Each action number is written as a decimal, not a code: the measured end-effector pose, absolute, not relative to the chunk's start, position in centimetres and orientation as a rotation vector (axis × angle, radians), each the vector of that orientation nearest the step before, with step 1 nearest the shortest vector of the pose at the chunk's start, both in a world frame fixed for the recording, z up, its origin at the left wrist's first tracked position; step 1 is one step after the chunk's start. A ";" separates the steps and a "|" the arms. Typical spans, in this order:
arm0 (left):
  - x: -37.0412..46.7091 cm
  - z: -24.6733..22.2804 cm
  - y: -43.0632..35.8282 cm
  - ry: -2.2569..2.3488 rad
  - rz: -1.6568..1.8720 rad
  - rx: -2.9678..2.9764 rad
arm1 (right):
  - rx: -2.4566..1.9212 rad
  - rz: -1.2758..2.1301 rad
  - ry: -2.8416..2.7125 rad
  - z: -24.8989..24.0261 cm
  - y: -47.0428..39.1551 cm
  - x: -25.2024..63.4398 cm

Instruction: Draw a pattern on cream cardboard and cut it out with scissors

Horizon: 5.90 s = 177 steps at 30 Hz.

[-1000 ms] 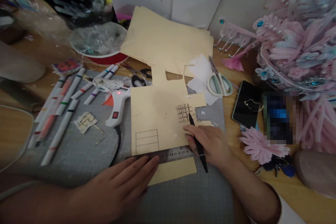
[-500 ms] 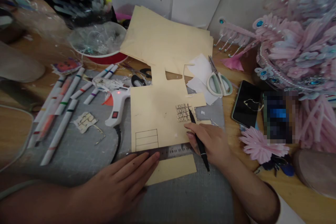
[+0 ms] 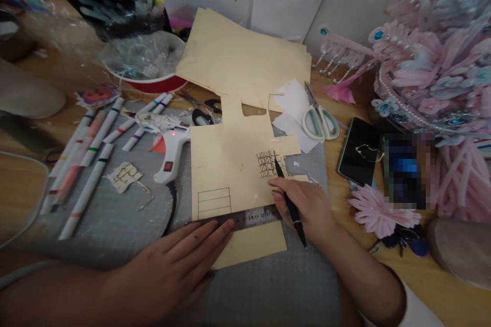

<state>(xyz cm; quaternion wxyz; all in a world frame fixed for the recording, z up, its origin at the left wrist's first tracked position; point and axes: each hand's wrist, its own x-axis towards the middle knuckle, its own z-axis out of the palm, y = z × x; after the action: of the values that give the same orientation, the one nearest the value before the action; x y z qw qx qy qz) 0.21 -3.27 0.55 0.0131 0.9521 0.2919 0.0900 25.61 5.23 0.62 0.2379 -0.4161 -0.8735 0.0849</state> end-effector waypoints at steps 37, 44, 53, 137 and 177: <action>0.3 0.4 -3.4 0.917 0.283 2.981 | -1.087 0.254 -2.343 1.2 5.5 25.1; 0.2 0.4 -3.5 0.911 0.295 2.986 | -1.058 0.281 -2.334 0.3 5.3 25.6; 0.3 0.4 -3.5 0.924 0.265 2.986 | -1.109 0.463 -2.247 0.8 5.0 25.6; -0.2 1.6 -3.1 0.484 0.229 2.991 | -1.555 1.051 -1.588 1.7 10.5 22.0; 0.6 4.0 -1.6 1.618 0.118 2.787 | -1.485 0.350 -2.185 1.5 7.4 27.3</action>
<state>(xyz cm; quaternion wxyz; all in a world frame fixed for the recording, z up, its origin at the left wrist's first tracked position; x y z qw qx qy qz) 0.55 -1.65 3.98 -0.0419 0.8635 0.5013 0.0367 27.25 7.42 1.51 0.2358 -0.5416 -0.7968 0.1277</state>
